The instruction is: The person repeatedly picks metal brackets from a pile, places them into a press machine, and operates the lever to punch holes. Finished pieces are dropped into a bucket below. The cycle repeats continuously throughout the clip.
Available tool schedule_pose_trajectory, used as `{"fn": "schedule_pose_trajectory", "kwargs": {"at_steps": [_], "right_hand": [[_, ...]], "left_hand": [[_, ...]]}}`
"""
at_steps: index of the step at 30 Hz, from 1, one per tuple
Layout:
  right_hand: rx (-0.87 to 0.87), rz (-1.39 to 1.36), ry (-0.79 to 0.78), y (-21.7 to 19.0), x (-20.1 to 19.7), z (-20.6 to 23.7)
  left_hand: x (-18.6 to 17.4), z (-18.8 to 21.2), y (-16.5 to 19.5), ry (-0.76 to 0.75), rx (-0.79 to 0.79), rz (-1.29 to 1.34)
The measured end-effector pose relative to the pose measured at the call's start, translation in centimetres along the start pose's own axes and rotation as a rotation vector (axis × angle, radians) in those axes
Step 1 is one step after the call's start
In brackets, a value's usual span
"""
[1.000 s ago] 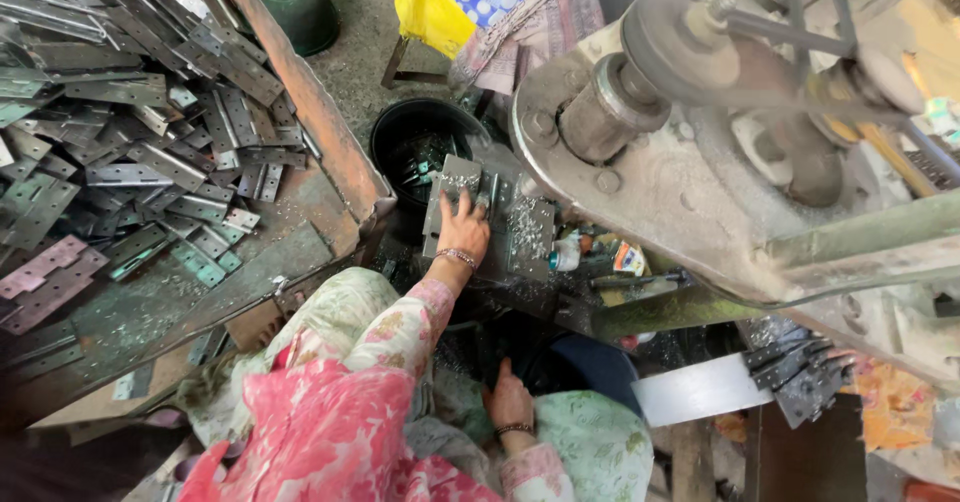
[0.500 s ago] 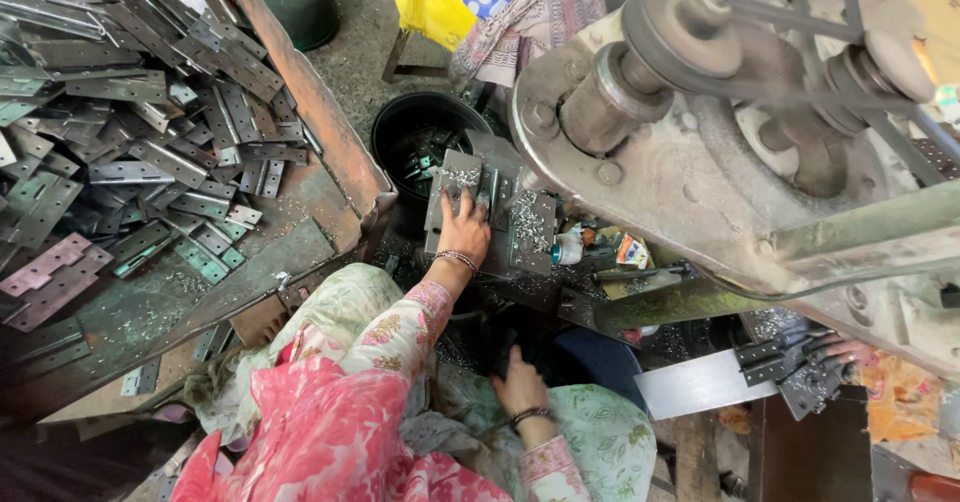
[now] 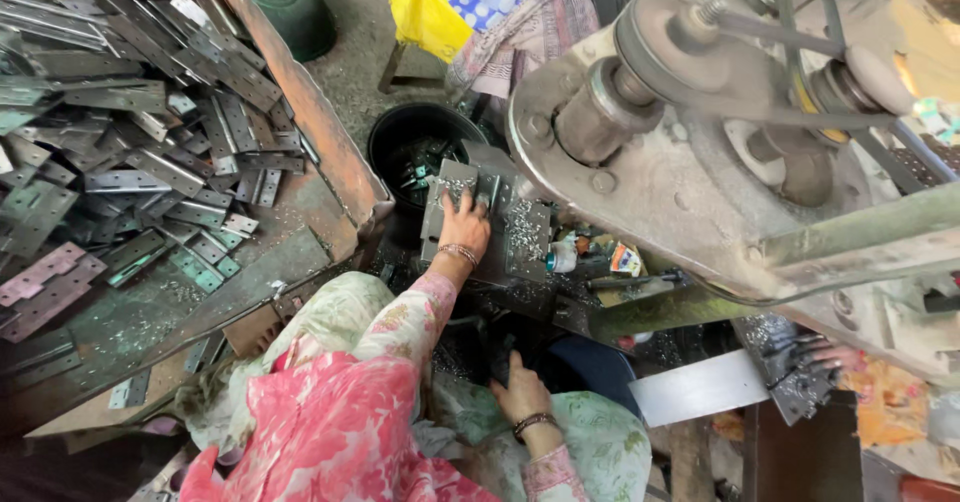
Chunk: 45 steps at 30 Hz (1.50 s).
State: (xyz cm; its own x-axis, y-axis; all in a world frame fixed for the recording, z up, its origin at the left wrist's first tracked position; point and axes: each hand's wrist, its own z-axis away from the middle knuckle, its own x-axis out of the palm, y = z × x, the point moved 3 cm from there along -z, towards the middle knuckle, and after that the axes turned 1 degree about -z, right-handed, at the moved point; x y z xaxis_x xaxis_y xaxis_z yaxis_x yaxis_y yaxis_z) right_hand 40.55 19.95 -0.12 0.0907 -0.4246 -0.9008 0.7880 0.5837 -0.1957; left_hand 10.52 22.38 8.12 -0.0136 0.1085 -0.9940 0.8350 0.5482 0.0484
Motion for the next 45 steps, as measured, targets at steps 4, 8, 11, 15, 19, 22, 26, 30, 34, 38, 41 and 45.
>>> {"fn": "schedule_pose_trajectory", "kwargs": {"at_steps": [4,8,11,15,19,22,26,30,34,38,41,45], "right_hand": [[0.018,0.038,0.001,-0.1,-0.1,0.2],[0.034,-0.001,0.065,-0.2,-0.2,0.3],[0.01,-0.026,0.071,-0.1,-0.3,0.2],[0.002,0.003,0.006,0.4,-0.5,-0.3],[-0.002,0.093,-0.033,0.8,-0.2,-0.7],[-0.018,0.059,0.005,0.7,0.5,-0.6],[0.011,0.007,0.064,0.0,2.0,-0.3],[-0.005,-0.093,0.104,-0.9,2.7,0.0],[0.021,-0.079,0.073,-0.8,2.3,0.1],[0.031,-0.066,0.011,-0.7,0.1,0.2],[0.032,0.012,-0.023,-0.8,-2.2,0.3],[0.014,0.033,-0.046,-1.9,-4.6,0.7]], "left_hand": [[-0.2,-1.6,-0.1,0.011,-0.023,0.009],[-0.2,-1.6,0.0,0.001,0.001,-0.024],[-0.3,-1.2,0.1,-0.008,0.009,-0.028],[-0.9,-1.0,-0.2,-0.042,0.028,-0.048],[-1.4,-0.9,-0.7,-0.028,0.008,-0.074],[-1.4,-0.9,-0.8,-0.031,0.018,-0.077],[-1.0,-0.9,-0.7,-0.023,0.042,-0.04],[-0.5,-1.5,-1.0,-0.032,0.021,-0.028],[-0.3,-1.9,-1.2,-0.035,0.003,-0.015],[-0.4,-1.3,-1.4,-0.003,0.007,-0.01],[-0.5,0.9,-1.0,0.028,0.043,-0.049],[-0.6,4.9,-0.3,-0.068,0.095,-0.033]]}}
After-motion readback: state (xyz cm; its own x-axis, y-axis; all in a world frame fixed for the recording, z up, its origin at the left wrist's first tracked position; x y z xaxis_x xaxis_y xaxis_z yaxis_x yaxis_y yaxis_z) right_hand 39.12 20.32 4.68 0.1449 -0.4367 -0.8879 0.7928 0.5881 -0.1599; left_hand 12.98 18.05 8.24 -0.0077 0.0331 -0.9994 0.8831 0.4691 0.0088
